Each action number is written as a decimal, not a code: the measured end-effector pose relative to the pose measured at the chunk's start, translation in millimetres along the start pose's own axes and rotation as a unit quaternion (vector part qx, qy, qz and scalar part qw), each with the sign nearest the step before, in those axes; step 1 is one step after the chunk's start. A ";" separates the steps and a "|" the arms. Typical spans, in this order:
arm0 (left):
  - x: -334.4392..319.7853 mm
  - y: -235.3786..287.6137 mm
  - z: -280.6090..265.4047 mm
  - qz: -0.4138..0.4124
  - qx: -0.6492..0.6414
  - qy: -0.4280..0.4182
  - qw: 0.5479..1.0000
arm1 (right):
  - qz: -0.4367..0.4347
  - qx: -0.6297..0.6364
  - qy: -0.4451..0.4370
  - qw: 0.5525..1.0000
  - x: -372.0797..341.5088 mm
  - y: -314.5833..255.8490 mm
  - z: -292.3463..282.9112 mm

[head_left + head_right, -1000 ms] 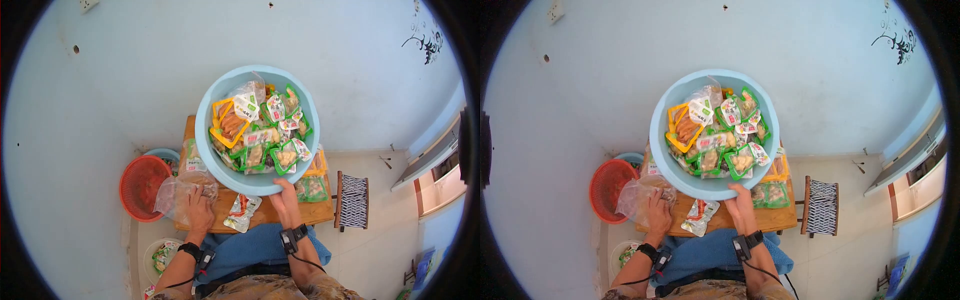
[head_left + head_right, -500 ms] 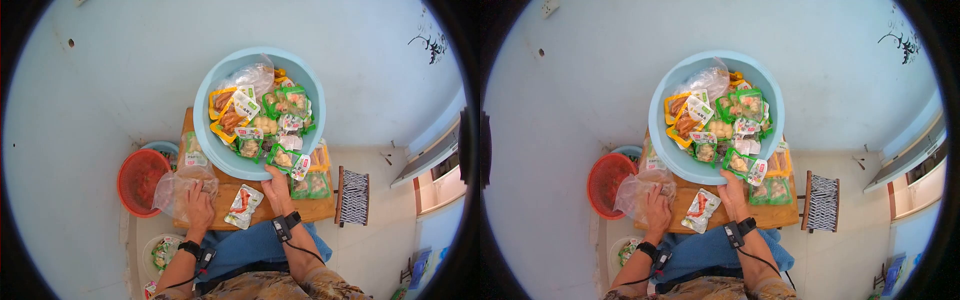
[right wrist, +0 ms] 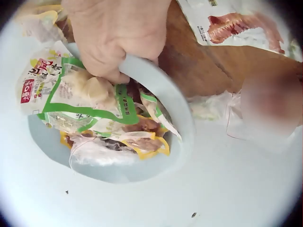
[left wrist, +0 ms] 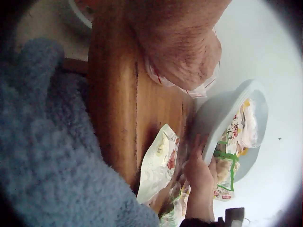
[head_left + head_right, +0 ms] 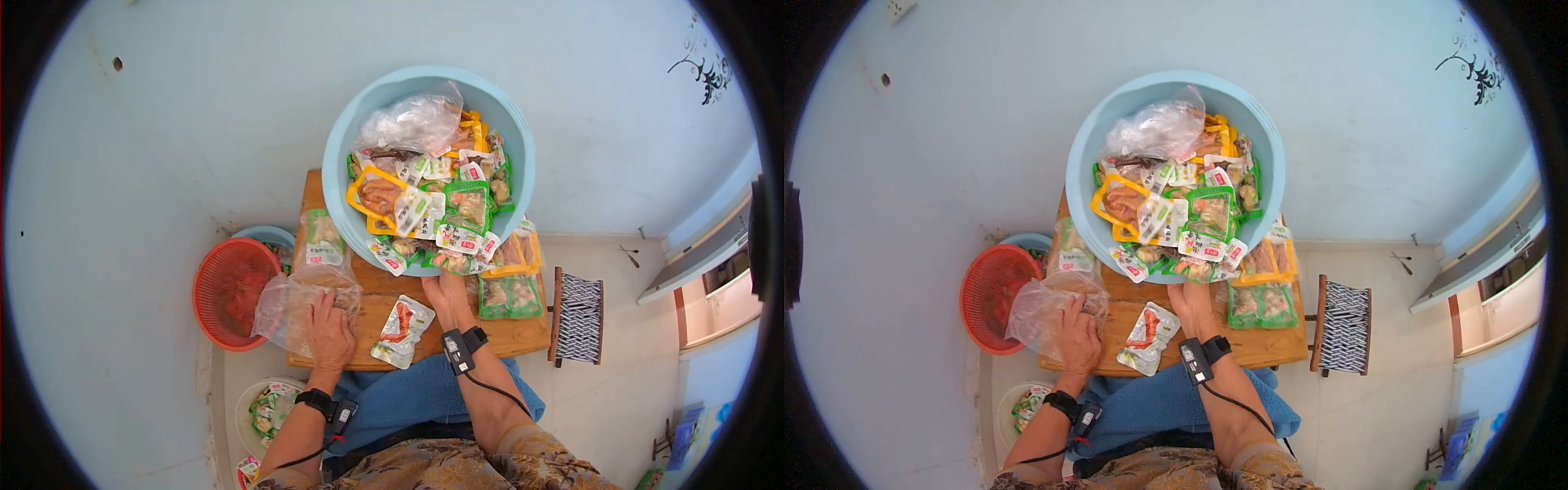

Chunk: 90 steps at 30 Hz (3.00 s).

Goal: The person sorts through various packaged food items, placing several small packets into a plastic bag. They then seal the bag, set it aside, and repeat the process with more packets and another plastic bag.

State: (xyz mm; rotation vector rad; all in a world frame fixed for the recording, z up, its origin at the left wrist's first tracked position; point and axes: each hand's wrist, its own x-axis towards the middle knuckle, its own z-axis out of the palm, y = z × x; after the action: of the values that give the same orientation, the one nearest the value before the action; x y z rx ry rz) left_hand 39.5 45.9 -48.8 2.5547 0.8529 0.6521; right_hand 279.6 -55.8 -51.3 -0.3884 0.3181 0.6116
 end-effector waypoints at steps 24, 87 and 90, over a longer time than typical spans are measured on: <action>-1.7 0.6 -2.2 0.023 0.023 0.027 0.999 | 0.030 -0.138 0.068 0.988 -4.3 -6.9 14.1; 0.3 1.0 -4.2 0.023 -0.001 0.014 1.000 | -0.458 -0.855 -0.094 0.223 30.9 -25.7 234.5; -0.8 -1.1 -1.9 0.022 -0.002 0.023 0.999 | -0.490 -0.840 -0.120 0.199 33.8 -24.1 238.9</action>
State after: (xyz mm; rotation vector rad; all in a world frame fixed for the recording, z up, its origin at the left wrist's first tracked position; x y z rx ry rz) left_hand 37.5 46.6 -48.0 2.5695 0.8124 0.7290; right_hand 361.9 48.2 151.7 -2.3980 -1.1898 -0.6748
